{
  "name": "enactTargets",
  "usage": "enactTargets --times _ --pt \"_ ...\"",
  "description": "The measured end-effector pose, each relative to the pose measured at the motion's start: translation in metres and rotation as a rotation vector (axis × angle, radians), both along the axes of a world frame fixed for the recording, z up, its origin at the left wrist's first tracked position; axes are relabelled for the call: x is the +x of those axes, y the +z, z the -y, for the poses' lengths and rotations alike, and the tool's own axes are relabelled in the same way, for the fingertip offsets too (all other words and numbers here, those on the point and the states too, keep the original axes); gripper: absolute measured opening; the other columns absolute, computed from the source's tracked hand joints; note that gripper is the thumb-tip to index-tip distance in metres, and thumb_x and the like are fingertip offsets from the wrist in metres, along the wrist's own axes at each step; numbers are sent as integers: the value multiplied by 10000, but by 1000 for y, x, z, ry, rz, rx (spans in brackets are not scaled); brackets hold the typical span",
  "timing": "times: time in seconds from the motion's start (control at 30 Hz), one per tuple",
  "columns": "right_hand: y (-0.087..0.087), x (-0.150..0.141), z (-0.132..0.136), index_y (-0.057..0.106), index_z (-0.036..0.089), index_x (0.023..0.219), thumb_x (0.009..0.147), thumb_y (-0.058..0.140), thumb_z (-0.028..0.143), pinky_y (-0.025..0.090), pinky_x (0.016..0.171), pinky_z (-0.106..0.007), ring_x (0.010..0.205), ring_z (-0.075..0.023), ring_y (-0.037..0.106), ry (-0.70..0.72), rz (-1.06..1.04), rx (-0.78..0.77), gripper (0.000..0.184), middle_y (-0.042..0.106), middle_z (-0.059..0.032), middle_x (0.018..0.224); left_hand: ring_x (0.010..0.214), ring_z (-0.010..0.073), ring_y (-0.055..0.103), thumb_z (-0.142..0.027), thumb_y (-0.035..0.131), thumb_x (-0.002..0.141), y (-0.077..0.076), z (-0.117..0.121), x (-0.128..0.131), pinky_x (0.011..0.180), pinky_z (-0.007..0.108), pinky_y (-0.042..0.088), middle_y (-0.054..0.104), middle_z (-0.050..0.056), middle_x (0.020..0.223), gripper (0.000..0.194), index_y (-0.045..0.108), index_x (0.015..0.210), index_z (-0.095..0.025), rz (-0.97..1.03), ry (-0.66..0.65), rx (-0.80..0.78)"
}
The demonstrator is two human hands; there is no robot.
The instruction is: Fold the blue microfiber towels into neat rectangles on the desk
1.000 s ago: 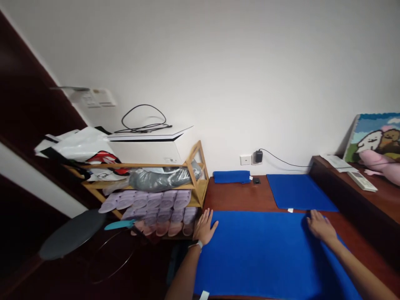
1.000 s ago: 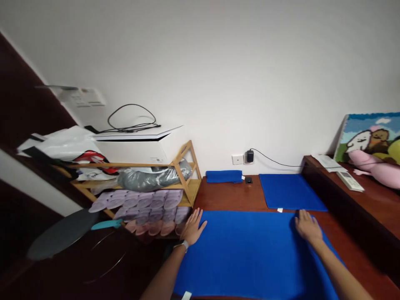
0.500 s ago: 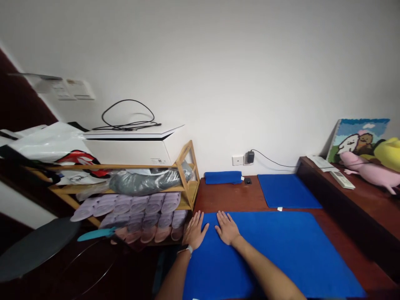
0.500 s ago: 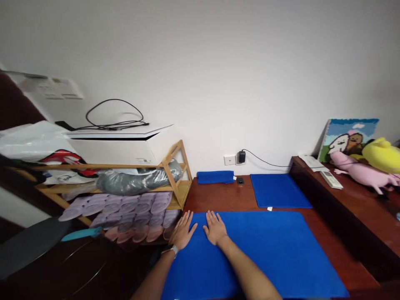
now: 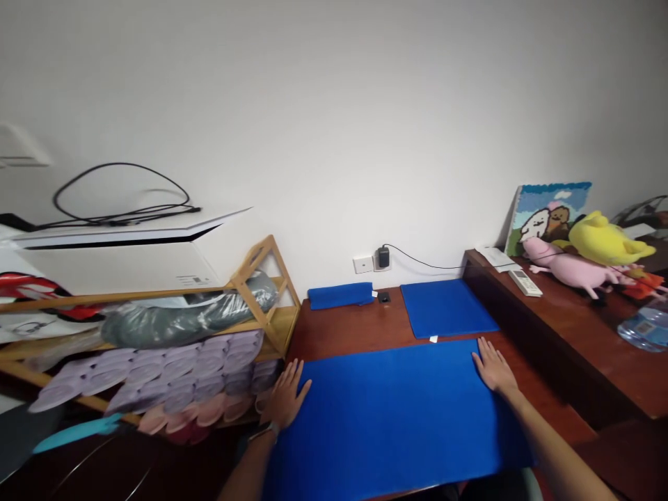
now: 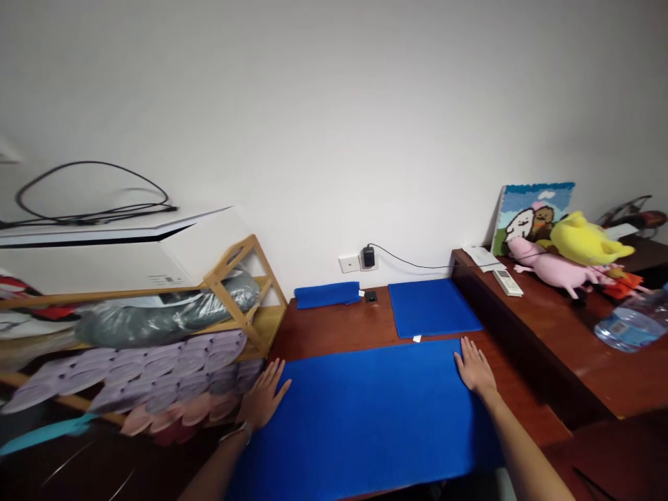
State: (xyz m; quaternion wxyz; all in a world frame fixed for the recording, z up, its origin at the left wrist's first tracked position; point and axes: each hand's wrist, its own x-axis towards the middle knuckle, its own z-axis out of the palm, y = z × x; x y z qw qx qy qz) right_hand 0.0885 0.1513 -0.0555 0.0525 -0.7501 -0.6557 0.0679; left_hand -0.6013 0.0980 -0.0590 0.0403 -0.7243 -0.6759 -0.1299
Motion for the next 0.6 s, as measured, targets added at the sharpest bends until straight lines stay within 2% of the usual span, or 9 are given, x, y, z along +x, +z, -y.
enactTargets --times 0.2,0.33,0.43,0.53,0.6 --pt "-3 -9 0 248 75 1651 1013 109 563 169 1299 -478 1599 -263 190 14 -54 39 816 250 -120 1717 1535 289 379 -598 336 1011 2 -3 -1 1241 474 344 440 122 1648 736 394 1606 -170 -29 3 -26" --pt "1 -3 -4 291 94 1641 1006 152 570 210 1287 -470 1593 -265 218 -1 -56 14 806 278 -108 1715 1543 290 364 -598 310 1014 4 -2 0 1248 468 335 424 136 1654 752 410 1595 -132 -28 5 -36" --pt "9 13 -15 430 172 1591 989 224 581 328 1228 -516 1545 -299 343 13 -119 12 756 392 -85 1674 1539 289 372 -593 313 1013 3 -2 0 1248 474 339 438 126 1647 740 419 1593 -146 -18 -2 -24" --pt "14 30 -29 636 223 1423 993 239 530 409 1174 -450 1415 -278 522 28 -219 43 661 591 -74 1528 1534 293 381 -585 331 1010 1 -2 -3 1245 468 349 455 116 1638 724 438 1586 -160 -14 5 -6" --pt "11 36 -35 688 214 1346 994 230 489 442 1140 -412 1346 -266 581 -1 -239 75 640 635 -93 1470 1534 289 379 -576 342 1011 1 -3 -4 1241 451 358 458 107 1638 713 445 1583 -162 -22 13 -8"
